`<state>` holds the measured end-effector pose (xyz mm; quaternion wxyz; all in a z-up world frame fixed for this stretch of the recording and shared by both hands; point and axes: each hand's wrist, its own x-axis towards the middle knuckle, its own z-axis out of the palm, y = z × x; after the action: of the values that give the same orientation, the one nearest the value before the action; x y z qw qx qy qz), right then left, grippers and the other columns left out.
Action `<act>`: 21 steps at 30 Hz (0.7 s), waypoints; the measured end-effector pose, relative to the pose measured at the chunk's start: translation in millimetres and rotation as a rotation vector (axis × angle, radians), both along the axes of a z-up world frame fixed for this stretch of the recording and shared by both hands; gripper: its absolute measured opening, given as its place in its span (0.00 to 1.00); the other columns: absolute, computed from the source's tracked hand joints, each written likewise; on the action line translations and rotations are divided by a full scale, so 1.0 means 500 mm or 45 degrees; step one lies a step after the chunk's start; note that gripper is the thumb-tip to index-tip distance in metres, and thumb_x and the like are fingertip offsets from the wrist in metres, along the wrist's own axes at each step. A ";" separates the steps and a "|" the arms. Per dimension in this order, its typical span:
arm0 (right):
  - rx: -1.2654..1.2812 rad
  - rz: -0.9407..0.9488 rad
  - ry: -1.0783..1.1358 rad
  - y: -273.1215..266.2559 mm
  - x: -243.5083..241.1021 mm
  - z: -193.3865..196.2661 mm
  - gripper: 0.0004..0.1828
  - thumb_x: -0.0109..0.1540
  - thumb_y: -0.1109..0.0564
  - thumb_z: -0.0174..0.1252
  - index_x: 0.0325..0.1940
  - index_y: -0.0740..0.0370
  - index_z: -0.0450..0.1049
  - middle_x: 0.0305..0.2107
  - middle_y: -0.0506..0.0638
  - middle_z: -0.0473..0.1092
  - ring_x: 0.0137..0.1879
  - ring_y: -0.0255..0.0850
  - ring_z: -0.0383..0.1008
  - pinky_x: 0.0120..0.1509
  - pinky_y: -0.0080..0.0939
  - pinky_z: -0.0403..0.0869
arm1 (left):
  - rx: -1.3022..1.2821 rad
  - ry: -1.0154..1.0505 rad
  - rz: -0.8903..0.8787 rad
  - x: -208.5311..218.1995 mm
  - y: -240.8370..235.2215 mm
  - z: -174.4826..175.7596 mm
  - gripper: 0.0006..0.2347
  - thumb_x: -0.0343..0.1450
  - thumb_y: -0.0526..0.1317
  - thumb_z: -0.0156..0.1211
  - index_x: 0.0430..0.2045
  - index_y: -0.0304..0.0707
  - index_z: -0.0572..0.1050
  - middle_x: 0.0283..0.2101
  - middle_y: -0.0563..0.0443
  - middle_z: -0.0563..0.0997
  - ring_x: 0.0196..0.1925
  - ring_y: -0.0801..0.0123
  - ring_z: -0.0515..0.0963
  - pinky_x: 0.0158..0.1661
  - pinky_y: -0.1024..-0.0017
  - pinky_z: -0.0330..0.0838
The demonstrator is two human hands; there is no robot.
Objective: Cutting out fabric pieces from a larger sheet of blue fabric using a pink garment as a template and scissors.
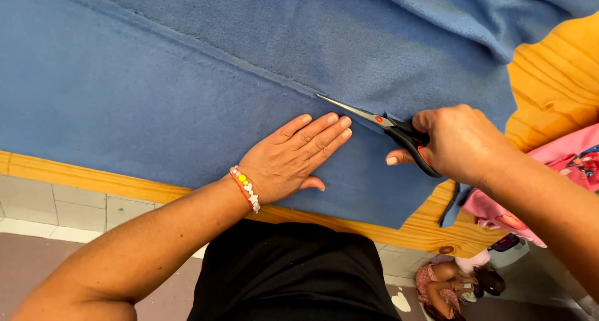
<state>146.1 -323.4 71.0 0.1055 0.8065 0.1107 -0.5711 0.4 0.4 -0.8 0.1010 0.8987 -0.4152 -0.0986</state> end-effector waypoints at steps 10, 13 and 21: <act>0.003 -0.080 0.045 0.061 0.010 0.017 0.49 0.52 0.07 0.76 0.35 0.55 0.75 0.26 0.56 0.81 0.41 0.63 0.82 0.47 0.59 0.75 | 0.002 -0.017 -0.020 0.002 -0.001 0.000 0.55 0.77 0.82 0.58 0.94 0.42 0.53 0.96 0.50 0.53 0.96 0.58 0.50 0.91 0.53 0.45; -0.002 -0.057 0.020 0.060 0.013 0.013 0.49 0.52 0.06 0.75 0.33 0.54 0.75 0.23 0.55 0.80 0.38 0.61 0.81 0.46 0.58 0.75 | 0.005 -0.017 -0.024 0.002 0.000 0.001 0.55 0.78 0.82 0.58 0.95 0.42 0.53 0.96 0.49 0.51 0.97 0.57 0.48 0.91 0.52 0.43; -0.003 -0.149 0.079 0.087 0.017 0.031 0.48 0.52 0.11 0.81 0.33 0.55 0.72 0.24 0.53 0.79 0.37 0.56 0.79 0.45 0.54 0.73 | -0.013 0.042 -0.044 0.026 0.132 0.036 0.56 0.75 0.80 0.62 0.94 0.40 0.55 0.96 0.47 0.52 0.97 0.56 0.49 0.92 0.54 0.44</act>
<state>154.6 -280.1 86.5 0.0693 0.7933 0.0661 -0.6012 13.6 66.4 17.3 0.1107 0.8891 -0.4296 -0.1129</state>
